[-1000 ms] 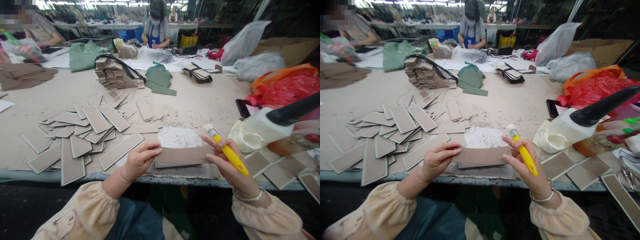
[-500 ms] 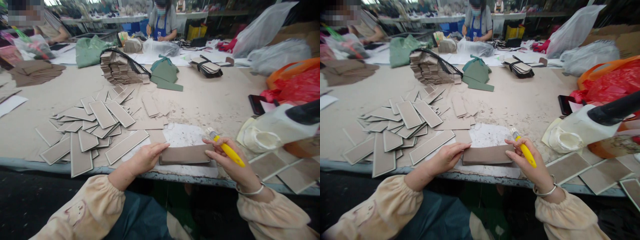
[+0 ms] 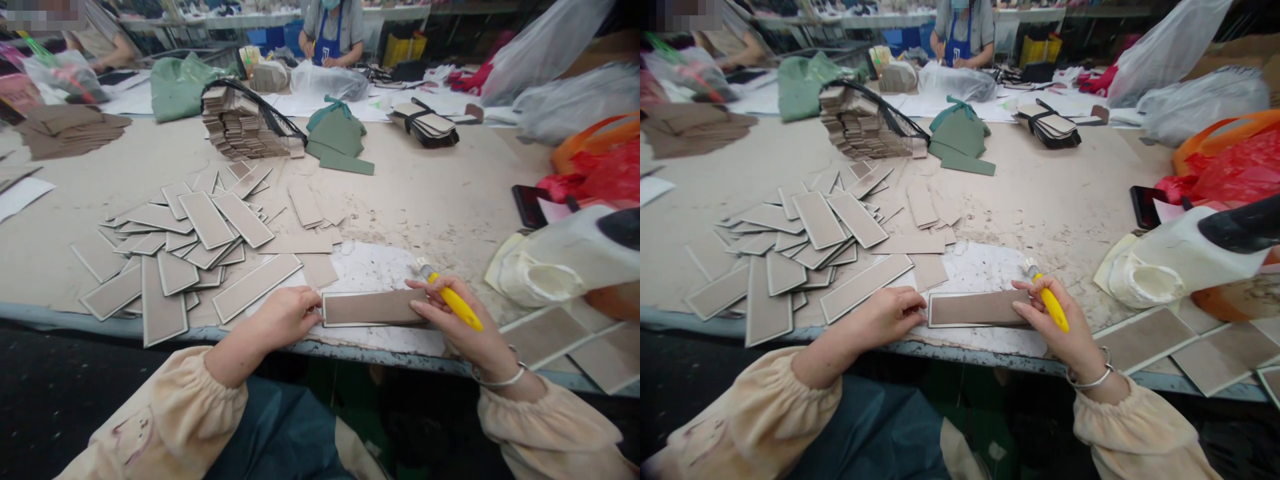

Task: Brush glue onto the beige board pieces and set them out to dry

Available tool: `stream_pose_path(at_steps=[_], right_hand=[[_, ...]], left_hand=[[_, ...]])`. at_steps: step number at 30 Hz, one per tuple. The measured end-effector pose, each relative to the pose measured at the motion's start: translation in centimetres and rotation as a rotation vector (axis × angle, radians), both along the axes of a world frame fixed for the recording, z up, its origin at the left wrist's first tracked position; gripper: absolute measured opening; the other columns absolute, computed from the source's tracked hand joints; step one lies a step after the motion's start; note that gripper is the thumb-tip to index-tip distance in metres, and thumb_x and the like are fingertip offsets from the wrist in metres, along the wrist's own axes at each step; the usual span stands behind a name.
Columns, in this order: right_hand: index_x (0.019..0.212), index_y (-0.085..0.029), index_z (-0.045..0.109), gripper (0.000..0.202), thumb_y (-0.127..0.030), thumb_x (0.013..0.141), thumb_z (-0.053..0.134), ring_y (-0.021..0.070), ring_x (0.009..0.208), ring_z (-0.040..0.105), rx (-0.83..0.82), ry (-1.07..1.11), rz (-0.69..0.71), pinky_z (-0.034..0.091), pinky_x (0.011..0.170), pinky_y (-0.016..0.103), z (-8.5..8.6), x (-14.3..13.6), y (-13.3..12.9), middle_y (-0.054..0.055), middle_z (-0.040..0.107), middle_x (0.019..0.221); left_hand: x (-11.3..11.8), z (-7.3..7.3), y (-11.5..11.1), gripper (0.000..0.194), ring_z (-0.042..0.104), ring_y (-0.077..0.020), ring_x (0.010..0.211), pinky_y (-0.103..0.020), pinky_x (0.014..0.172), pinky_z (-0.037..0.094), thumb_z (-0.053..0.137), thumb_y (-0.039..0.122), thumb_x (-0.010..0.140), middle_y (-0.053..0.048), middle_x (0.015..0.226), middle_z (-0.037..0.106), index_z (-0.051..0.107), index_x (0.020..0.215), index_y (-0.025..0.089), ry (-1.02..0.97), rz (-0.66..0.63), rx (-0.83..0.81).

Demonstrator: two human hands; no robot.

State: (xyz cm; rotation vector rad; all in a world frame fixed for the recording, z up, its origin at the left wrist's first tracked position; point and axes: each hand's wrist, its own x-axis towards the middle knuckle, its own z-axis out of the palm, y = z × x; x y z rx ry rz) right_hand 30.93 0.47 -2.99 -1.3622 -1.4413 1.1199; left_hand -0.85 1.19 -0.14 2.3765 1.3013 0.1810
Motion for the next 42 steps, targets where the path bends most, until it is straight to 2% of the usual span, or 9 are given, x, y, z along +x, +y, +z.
stream_pose_path(at_steps=[2,7,9,14,18,25,35,38,42], right_hand=[[0.088,-0.026,0.045,0.03,-0.032,0.076,0.072,0.0246,0.114,0.059,0.004,-0.02,-0.004,0.05,0.072,0.026,-0.04,-0.02,-0.03,-0.001,0.058,0.081],[0.089,-0.026,0.046,0.03,-0.034,0.076,0.072,0.0244,0.111,0.06,0.003,-0.053,-0.008,0.05,0.074,0.028,-0.04,-0.02,-0.15,0.0,0.06,0.084],[0.09,-0.027,0.046,0.03,-0.035,0.076,0.072,0.0249,0.112,0.06,0.001,-0.053,-0.004,0.051,0.075,0.029,-0.05,-0.01,-0.21,0.0,0.06,0.085],[0.09,-0.027,0.046,0.031,-0.036,0.076,0.072,0.0269,0.116,0.057,0.002,-0.051,-0.002,0.051,0.081,0.032,-0.23,-0.1,-0.34,0.0,0.058,0.085],[0.09,-0.027,0.045,0.032,-0.037,0.075,0.072,0.0266,0.116,0.058,0.014,-0.072,-0.011,0.051,0.083,0.033,-0.33,-0.16,-0.38,0.001,0.06,0.09],[0.089,-0.027,0.045,0.032,-0.039,0.075,0.071,0.0265,0.113,0.06,0.042,-0.119,-0.006,0.05,0.087,0.035,-0.33,-0.29,-0.31,-0.004,0.047,0.069],[0.092,-0.027,0.045,0.032,-0.043,0.078,0.068,0.0284,0.111,0.06,0.061,-0.198,-0.007,0.052,0.082,0.036,-0.43,-0.39,-0.48,-0.003,0.046,0.068],[0.091,-0.026,0.045,0.031,-0.044,0.078,0.067,0.0265,0.103,0.063,0.063,-0.234,-0.013,0.053,0.074,0.034,-0.44,-0.28,-0.45,0.0,0.055,0.076],[0.091,-0.026,0.045,0.032,-0.044,0.078,0.067,0.0223,0.091,0.064,0.049,-0.257,-0.027,0.052,0.063,0.03,-0.5,-0.08,-0.43,0.005,0.065,0.099]], left_hand=[[0.22,0.07,-0.13,0.017,0.062,-0.0157,0.074,-0.024,0.065,0.043,0.063,0.029,0.08,-0.002,0.084,0.066,0.063,0.095,0.02,0.013,0.019,-0.034],[0.62,-0.04,-0.33,0.064,0.063,-0.0198,0.081,-0.027,0.069,0.045,0.068,0.037,0.075,-0.004,0.095,0.067,0.045,0.131,0.017,0.07,0.06,-0.065],[0.71,-0.11,-0.36,0.072,0.064,-0.0212,0.085,-0.029,0.072,0.045,0.068,0.038,0.075,-0.005,0.098,0.067,0.04,0.137,0.017,0.112,0.049,-0.06],[0.8,-0.27,-0.38,0.062,0.064,-0.0233,0.086,-0.031,0.074,0.046,0.066,0.043,0.076,-0.007,0.096,0.069,0.049,0.13,0.016,0.181,0.042,-0.055],[0.84,-0.24,-0.33,0.062,0.064,-0.0229,0.085,-0.031,0.072,0.045,0.067,0.044,0.075,-0.007,0.097,0.069,0.05,0.128,0.016,0.18,0.046,-0.052],[0.94,0.03,-0.26,0.058,0.064,-0.0225,0.085,-0.029,0.069,0.046,0.068,0.044,0.074,-0.006,0.097,0.068,0.054,0.123,0.017,0.166,0.039,-0.065],[0.98,0.08,-0.31,0.06,0.065,-0.0237,0.088,-0.03,0.072,0.047,0.071,0.044,0.072,-0.006,0.098,0.069,0.054,0.123,0.019,0.168,0.067,-0.081],[1.01,0.11,-0.3,0.062,0.065,-0.0236,0.087,-0.03,0.072,0.047,0.071,0.043,0.072,-0.006,0.097,0.069,0.053,0.125,0.018,0.162,0.07,-0.086],[1.03,0.16,-0.26,0.063,0.064,-0.0234,0.087,-0.03,0.073,0.046,0.07,0.043,0.073,-0.006,0.096,0.069,0.053,0.127,0.017,0.16,0.074,-0.096]])
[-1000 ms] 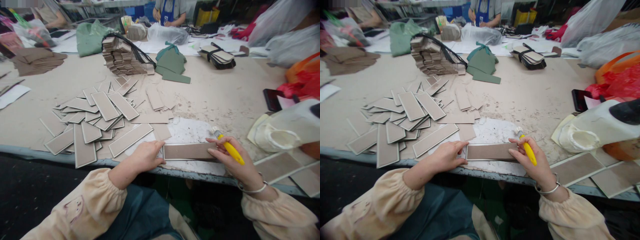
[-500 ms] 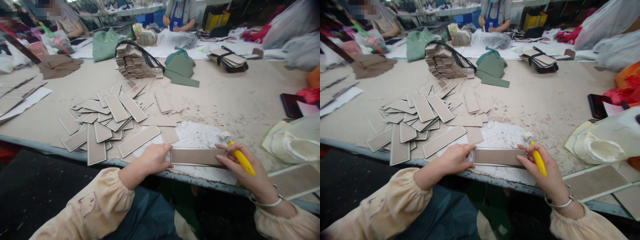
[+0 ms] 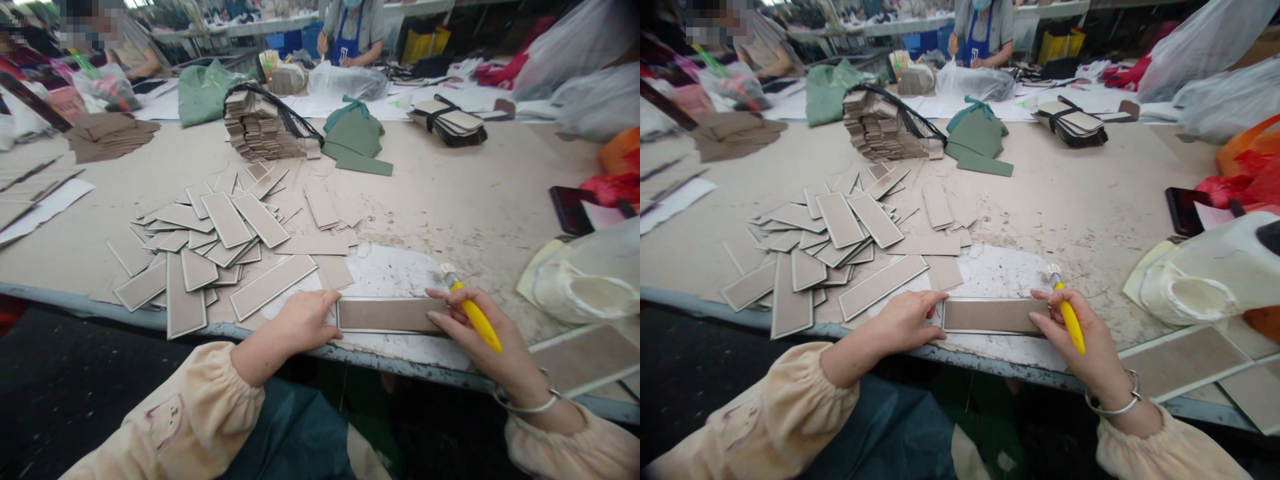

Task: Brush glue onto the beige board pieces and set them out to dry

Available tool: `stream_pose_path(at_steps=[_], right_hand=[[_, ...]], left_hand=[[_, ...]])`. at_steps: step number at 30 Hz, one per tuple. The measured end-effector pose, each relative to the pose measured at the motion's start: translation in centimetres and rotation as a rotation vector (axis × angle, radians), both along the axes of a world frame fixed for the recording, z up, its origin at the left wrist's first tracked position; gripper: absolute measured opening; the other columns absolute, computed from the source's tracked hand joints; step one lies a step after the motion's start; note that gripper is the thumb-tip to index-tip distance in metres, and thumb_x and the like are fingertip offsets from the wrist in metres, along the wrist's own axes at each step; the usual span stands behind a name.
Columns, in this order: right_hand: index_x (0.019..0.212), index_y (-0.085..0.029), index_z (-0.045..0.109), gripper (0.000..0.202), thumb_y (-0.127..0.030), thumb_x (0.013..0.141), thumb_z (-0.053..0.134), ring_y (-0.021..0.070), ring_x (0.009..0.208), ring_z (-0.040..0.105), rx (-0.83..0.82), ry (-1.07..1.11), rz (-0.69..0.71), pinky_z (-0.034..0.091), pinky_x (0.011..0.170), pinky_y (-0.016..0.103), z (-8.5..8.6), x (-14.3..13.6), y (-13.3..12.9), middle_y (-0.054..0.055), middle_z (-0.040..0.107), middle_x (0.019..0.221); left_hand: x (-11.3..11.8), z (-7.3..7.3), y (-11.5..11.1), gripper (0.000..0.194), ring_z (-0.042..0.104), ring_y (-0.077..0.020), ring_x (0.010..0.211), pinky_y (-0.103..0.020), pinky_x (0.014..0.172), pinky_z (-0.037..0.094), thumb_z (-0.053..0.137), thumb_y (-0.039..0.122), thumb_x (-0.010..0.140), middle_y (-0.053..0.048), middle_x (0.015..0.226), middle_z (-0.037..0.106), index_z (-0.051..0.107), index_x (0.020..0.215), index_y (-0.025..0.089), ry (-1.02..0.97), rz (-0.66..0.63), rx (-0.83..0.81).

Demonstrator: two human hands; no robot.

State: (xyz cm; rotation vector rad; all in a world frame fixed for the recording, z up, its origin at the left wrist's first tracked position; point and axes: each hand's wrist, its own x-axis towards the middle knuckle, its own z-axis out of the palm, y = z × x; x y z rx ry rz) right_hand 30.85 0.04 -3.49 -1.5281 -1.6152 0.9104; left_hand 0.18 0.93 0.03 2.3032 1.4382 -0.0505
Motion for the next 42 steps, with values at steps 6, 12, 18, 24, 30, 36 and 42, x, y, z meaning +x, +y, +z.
stream_pose_path(at_steps=[6,12,18,24,30,36,42], right_hand=[[0.09,-0.026,0.045,0.03,-0.043,0.078,0.067,0.0171,0.075,0.062,0.023,0.001,0.003,0.05,0.057,0.029,-0.03,0.0,0.0,0.006,0.066,0.109],[0.089,-0.026,0.044,0.03,-0.043,0.079,0.066,0.0168,0.07,0.061,0.038,-0.028,0.006,0.049,0.057,0.03,0.0,-0.11,0.06,0.005,0.066,0.103],[0.088,-0.026,0.043,0.029,-0.043,0.079,0.065,0.0142,0.058,0.056,0.049,-0.073,0.004,0.049,0.055,0.031,0.09,-0.11,-0.02,0.005,0.067,0.103],[0.089,-0.026,0.044,0.03,-0.044,0.079,0.065,0.0142,0.059,0.057,0.04,-0.084,-0.002,0.049,0.055,0.03,0.08,-0.24,-0.08,0.005,0.067,0.104],[0.089,-0.025,0.044,0.031,-0.045,0.079,0.065,0.0164,0.066,0.061,0.026,-0.073,-0.006,0.052,0.063,0.033,-0.06,-0.24,-0.08,0.007,0.067,0.11],[0.091,-0.025,0.044,0.03,-0.045,0.079,0.064,0.0224,0.086,0.065,0.032,-0.074,0.0,0.053,0.067,0.035,-0.4,-0.02,-0.05,0.007,0.066,0.104],[0.092,-0.026,0.043,0.029,-0.042,0.08,0.064,0.0226,0.087,0.065,0.019,-0.059,0.006,0.053,0.068,0.034,-0.34,-0.13,-0.13,0.007,0.066,0.106]], left_hand=[[0.06,0.12,0.04,0.061,0.064,-0.0234,0.087,-0.03,0.074,0.046,0.07,0.042,0.073,-0.006,0.096,0.069,0.053,0.126,0.017,-0.001,0.005,-0.009],[0.06,0.14,-0.04,0.062,0.064,-0.0233,0.087,-0.03,0.074,0.046,0.07,0.043,0.072,-0.006,0.096,0.069,0.053,0.126,0.018,-0.002,0.017,-0.022],[0.21,0.29,0.06,0.06,0.064,-0.0229,0.087,-0.029,0.075,0.046,0.071,0.043,0.072,-0.005,0.095,0.069,0.055,0.124,0.019,0.005,0.03,-0.033],[0.27,0.27,0.1,0.06,0.065,-0.0222,0.082,-0.029,0.071,0.046,0.073,0.042,0.07,-0.004,0.092,0.069,0.056,0.123,0.019,0.008,0.047,-0.034],[0.29,0.31,0.12,0.059,0.064,-0.0214,0.083,-0.028,0.07,0.045,0.071,0.041,0.071,-0.004,0.093,0.069,0.055,0.124,0.02,0.007,0.047,-0.04],[0.26,0.24,0.13,0.059,0.064,-0.0219,0.082,-0.028,0.067,0.045,0.072,0.042,0.069,-0.003,0.091,0.069,0.055,0.122,0.022,0.017,0.055,-0.043],[0.02,-0.09,0.03,0.058,0.063,-0.0215,0.079,-0.029,0.065,0.044,0.066,0.05,0.074,-0.002,0.088,0.068,0.054,0.123,0.022,-0.027,0.059,-0.023]])
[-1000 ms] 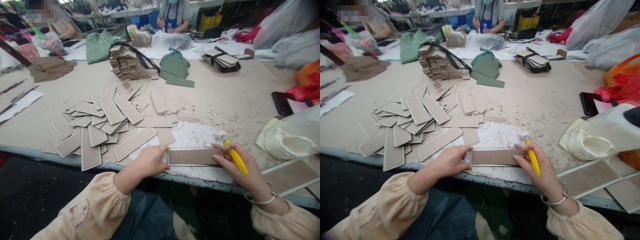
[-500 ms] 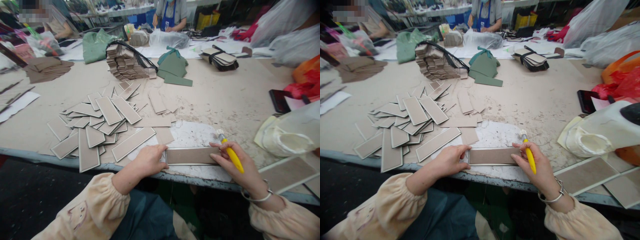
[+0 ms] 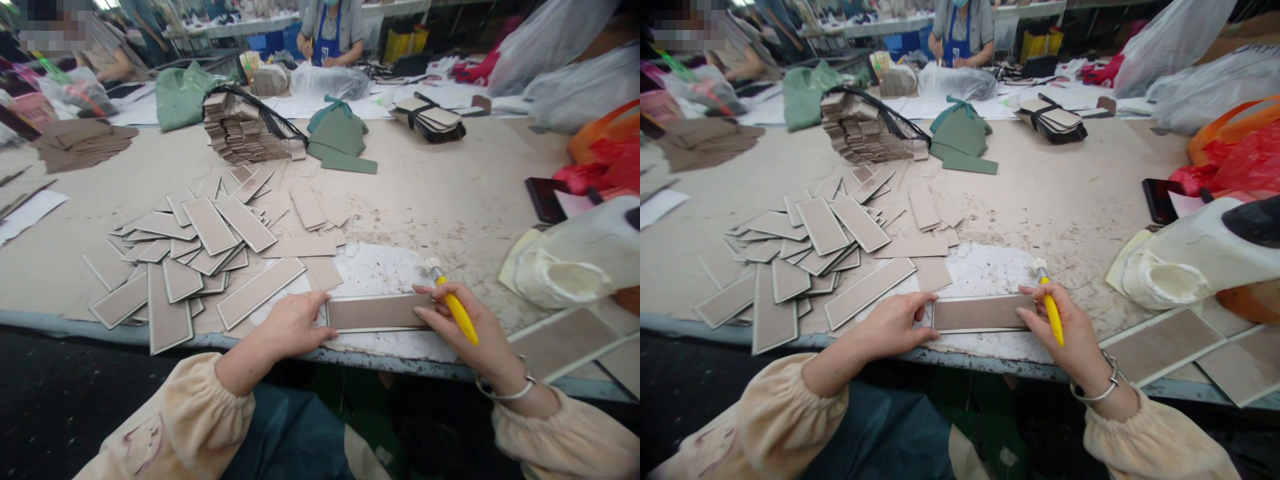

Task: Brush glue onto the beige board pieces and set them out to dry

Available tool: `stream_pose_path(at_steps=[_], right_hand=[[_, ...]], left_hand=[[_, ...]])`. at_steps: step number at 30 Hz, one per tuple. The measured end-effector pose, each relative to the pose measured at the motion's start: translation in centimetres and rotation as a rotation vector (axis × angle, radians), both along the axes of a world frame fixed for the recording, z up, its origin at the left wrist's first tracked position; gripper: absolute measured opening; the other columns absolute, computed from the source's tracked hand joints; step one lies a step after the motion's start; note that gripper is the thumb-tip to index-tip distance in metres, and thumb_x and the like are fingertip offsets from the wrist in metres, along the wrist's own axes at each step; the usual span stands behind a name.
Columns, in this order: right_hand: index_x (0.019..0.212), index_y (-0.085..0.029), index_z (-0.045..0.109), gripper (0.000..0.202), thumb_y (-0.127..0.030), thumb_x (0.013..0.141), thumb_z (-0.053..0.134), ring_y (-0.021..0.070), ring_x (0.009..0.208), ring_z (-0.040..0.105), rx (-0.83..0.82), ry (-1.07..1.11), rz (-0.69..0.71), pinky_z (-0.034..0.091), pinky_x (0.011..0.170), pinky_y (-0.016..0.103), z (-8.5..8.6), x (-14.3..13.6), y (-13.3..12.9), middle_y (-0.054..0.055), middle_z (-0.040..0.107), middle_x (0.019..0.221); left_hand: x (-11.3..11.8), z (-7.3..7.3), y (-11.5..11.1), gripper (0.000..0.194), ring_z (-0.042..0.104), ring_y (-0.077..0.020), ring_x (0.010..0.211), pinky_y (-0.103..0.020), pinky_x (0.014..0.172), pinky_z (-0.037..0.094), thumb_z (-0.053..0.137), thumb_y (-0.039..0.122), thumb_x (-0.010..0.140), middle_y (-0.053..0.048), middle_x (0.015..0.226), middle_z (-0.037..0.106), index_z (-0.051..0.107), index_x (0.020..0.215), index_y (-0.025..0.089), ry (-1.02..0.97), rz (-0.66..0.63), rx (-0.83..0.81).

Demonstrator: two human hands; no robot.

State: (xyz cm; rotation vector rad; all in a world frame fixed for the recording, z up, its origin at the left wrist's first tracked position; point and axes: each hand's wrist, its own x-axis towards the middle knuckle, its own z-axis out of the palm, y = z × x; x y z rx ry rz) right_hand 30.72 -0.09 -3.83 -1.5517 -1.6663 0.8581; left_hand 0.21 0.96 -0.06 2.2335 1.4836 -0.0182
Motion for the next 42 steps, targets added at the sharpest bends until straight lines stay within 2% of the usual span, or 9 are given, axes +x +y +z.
stream_pose_path(at_steps=[6,12,18,32,36,42], right_hand=[[0.089,-0.027,0.043,0.027,-0.041,0.08,0.064,0.0165,0.064,0.058,0.034,-0.069,-0.003,0.053,0.064,0.035,0.5,-0.2,0.0,0.005,0.067,0.111],[0.093,-0.027,0.044,0.025,-0.04,0.082,0.063,0.0213,0.084,0.064,0.041,-0.048,0.028,0.051,0.067,0.033,0.1,0.1,-0.1,0.005,0.066,0.11],[0.092,-0.026,0.045,0.026,-0.039,0.081,0.064,0.0166,0.069,0.06,0.05,-0.09,0.023,0.051,0.065,0.033,-0.2,0.2,0.0,0.003,0.067,0.11],[0.094,-0.025,0.046,0.024,-0.037,0.082,0.063,0.0173,0.074,0.061,0.078,-0.103,0.042,0.053,0.07,0.035,-0.3,0.1,-0.3,0.005,0.066,0.113],[0.095,-0.025,0.047,0.025,-0.037,0.082,0.064,0.0185,0.084,0.065,0.081,-0.085,0.002,0.054,0.075,0.034,0.2,0.3,-0.1,0.006,0.067,0.11],[0.094,-0.024,0.049,0.02,-0.029,0.081,0.063,0.0159,0.077,0.068,0.096,-0.107,-0.063,0.056,0.072,0.03,1.2,0.6,0.0,0.005,0.069,0.105]], left_hand=[[0.1,-0.3,0.1,0.049,0.063,-0.0199,0.075,-0.029,0.063,0.042,0.062,0.044,0.079,-0.002,0.086,0.068,0.054,0.123,0.023,0.012,0.015,0.01],[0.4,-0.4,0.1,0.043,0.063,-0.0196,0.077,-0.028,0.063,0.042,0.058,0.042,0.083,-0.003,0.088,0.069,0.054,0.12,0.022,0.033,0.032,0.019],[0.5,-0.8,0.0,0.042,0.064,-0.0198,0.078,-0.028,0.064,0.042,0.06,0.041,0.082,-0.003,0.089,0.069,0.055,0.119,0.022,0.049,0.044,0.036],[0.7,-0.5,0.2,0.041,0.063,-0.0192,0.077,-0.027,0.062,0.038,0.062,0.041,0.081,-0.002,0.087,0.069,0.057,0.117,0.023,0.055,0.086,-0.019],[0.8,-0.5,0.3,0.04,0.062,-0.0183,0.075,-0.027,0.062,0.036,0.062,0.038,0.08,0.0,0.084,0.068,0.057,0.117,0.024,0.044,0.119,-0.046],[0.8,-0.6,0.5,0.04,0.061,-0.0179,0.073,-0.026,0.06,0.033,0.06,0.039,0.081,0.0,0.08,0.066,0.056,0.118,0.025,0.071,0.138,-0.07]])
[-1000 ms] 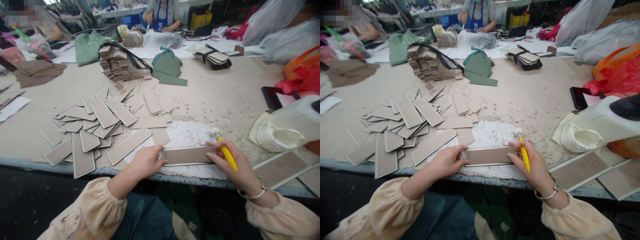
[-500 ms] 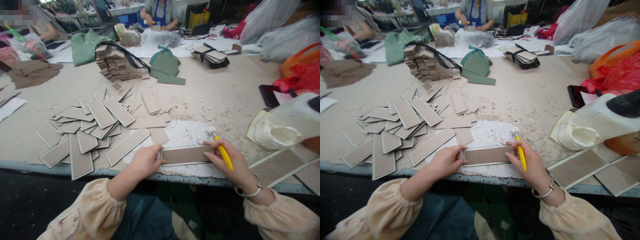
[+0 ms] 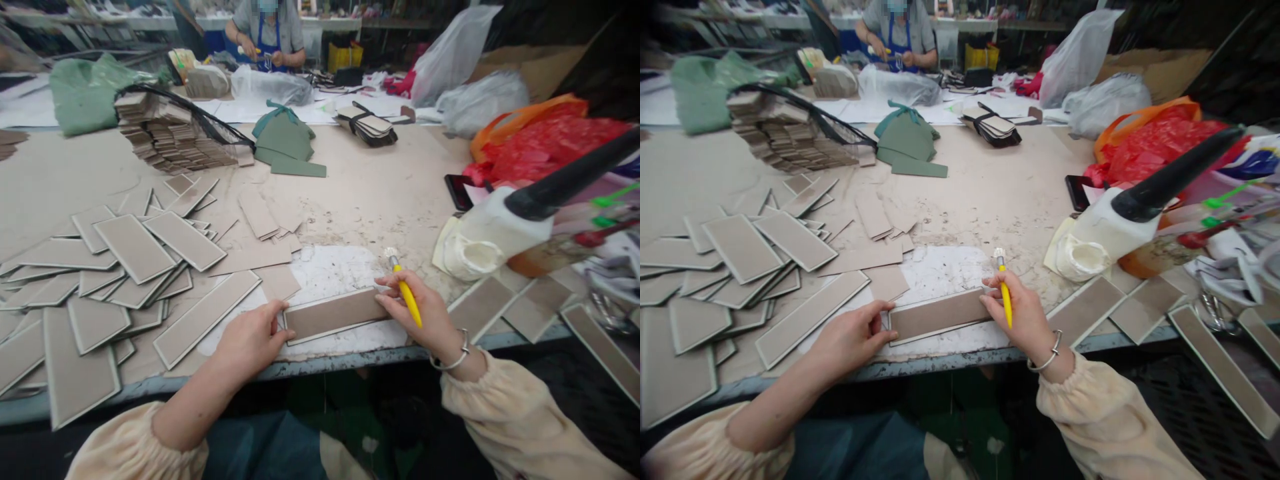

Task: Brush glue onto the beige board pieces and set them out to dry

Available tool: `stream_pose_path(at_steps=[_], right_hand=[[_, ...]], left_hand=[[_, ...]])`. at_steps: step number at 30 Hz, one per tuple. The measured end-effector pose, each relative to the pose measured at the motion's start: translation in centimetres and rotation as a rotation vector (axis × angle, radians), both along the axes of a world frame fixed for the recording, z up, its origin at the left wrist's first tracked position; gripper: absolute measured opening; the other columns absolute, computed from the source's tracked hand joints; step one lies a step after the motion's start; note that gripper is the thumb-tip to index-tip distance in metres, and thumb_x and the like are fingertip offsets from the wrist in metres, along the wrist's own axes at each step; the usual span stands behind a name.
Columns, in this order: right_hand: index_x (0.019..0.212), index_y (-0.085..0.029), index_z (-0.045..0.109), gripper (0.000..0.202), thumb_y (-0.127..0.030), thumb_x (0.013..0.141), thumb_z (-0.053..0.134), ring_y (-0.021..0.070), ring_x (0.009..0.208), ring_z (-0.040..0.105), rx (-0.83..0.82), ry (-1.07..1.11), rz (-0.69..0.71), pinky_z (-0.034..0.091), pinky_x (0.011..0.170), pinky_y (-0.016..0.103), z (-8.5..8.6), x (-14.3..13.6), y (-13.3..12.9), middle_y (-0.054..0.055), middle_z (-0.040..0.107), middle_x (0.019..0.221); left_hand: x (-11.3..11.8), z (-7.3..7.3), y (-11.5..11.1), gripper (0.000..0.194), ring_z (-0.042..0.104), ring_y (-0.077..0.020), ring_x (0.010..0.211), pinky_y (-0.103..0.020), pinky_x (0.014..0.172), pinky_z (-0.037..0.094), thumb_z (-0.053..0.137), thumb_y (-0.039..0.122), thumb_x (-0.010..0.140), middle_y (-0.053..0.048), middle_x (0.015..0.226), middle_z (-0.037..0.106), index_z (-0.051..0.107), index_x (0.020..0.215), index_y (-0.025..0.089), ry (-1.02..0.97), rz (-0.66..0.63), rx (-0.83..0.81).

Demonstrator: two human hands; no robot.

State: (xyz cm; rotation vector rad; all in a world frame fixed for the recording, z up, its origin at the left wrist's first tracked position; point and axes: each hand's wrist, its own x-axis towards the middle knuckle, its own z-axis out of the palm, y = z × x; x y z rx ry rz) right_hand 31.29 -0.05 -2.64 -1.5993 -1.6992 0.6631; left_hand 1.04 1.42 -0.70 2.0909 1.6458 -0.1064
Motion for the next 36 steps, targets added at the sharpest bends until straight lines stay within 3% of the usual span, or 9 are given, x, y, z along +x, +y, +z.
stream_pose_path(at_steps=[9,17,27,36], right_hand=[[0.095,-0.024,0.049,0.019,-0.022,0.08,0.061,0.0158,0.075,0.068,0.061,-0.126,0.045,0.053,0.07,0.029,-0.8,0.0,0.1,0.004,0.069,0.101],[0.096,-0.024,0.048,0.02,-0.018,0.081,0.059,0.0179,0.076,0.067,0.106,-0.215,0.057,0.05,0.072,0.029,-1.4,-0.1,0.0,-0.001,0.066,0.078],[0.096,-0.024,0.048,0.016,-0.016,0.084,0.056,0.0236,0.096,0.066,0.196,-0.304,0.129,0.052,0.079,0.037,-1.1,-0.4,-0.5,0.008,0.067,0.101],[0.1,-0.024,0.045,0.024,-0.019,0.083,0.061,0.022,0.121,0.055,0.131,-0.188,0.393,0.049,0.094,0.037,-0.3,1.8,-0.4,0.012,0.062,0.121]], left_hand=[[0.1,0.3,0.0,0.039,0.06,-0.0185,0.071,-0.026,0.06,0.032,0.057,0.04,0.081,0.002,0.073,0.063,0.055,0.118,0.026,0.005,0.023,-0.032],[0.2,0.2,0.1,0.037,0.059,-0.0182,0.07,-0.026,0.059,0.031,0.057,0.038,0.082,0.002,0.071,0.061,0.056,0.116,0.026,0.019,0.031,-0.04],[0.1,0.4,0.0,0.035,0.059,-0.0182,0.07,-0.026,0.06,0.033,0.052,0.037,0.085,0.001,0.072,0.061,0.055,0.117,0.023,0.004,-0.018,-0.022],[0.2,0.4,0.0,0.038,0.058,-0.0185,0.07,-0.026,0.06,0.034,0.052,0.037,0.085,-0.001,0.075,0.062,0.056,0.119,0.021,0.01,-0.047,0.0]])
